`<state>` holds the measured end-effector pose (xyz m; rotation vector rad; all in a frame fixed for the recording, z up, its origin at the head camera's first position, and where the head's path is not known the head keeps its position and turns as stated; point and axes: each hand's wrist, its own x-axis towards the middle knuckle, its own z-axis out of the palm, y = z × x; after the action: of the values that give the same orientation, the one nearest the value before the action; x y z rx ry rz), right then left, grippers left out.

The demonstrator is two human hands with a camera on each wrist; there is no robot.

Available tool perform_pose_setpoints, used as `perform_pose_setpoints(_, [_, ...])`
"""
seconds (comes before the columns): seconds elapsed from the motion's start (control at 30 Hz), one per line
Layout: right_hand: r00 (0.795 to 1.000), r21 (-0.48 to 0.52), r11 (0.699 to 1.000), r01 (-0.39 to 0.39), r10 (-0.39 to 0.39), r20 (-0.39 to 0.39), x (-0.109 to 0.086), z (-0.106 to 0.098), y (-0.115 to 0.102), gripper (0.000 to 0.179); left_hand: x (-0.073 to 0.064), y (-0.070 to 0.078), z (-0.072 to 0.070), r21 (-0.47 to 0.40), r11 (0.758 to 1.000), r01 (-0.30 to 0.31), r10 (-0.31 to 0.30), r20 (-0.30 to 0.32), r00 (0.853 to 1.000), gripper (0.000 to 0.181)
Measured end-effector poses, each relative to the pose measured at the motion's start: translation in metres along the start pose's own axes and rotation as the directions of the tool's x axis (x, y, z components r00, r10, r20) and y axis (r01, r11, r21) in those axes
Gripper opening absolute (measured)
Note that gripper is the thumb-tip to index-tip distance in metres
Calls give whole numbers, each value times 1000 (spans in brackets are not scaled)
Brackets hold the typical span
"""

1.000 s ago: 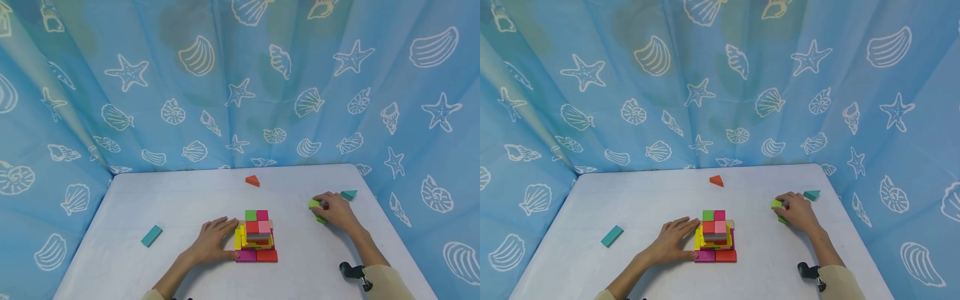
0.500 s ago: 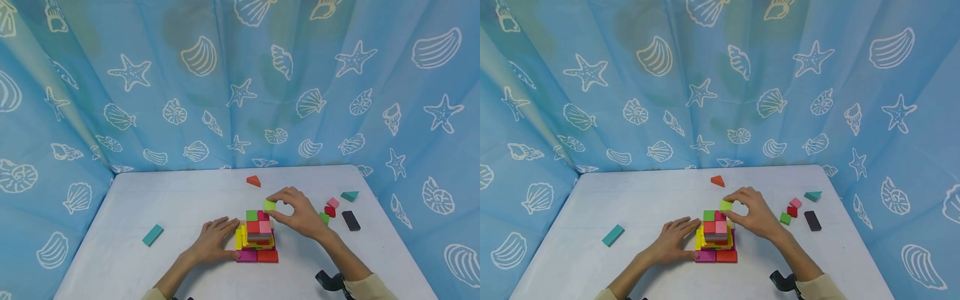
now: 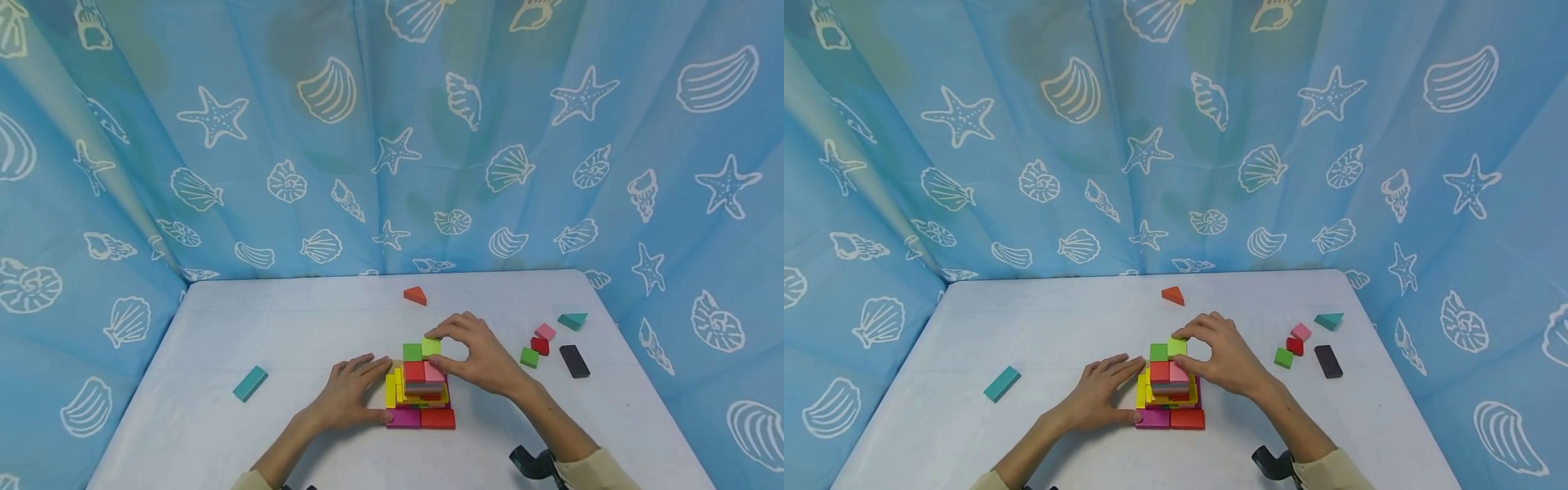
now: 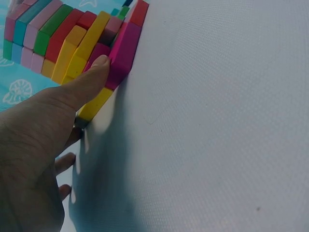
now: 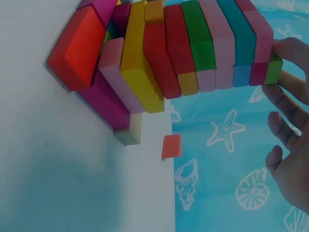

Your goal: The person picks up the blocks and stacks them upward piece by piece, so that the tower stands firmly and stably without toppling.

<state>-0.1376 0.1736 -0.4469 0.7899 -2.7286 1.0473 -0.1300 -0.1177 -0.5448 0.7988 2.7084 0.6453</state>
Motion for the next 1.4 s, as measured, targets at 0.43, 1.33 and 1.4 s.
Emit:
perform_pose_setpoints(0.43, [1000,3,1000,-20,20,22,-1,1,2,46,0,0,0,-1,1000,-8,8,-7,1000,98])
perform_pose_setpoints(1.33, [934,-339,870,-357,340,-111,-59,-69,158,36,0,-1,-1,-13,1000,-4,4,3,1000,98])
perform_pose_setpoints(1.4, [926,-376,848,-374,361,-107,-64,-70,174,35,0,-1,-1,-9,1000,-4,4,9,1000,98])
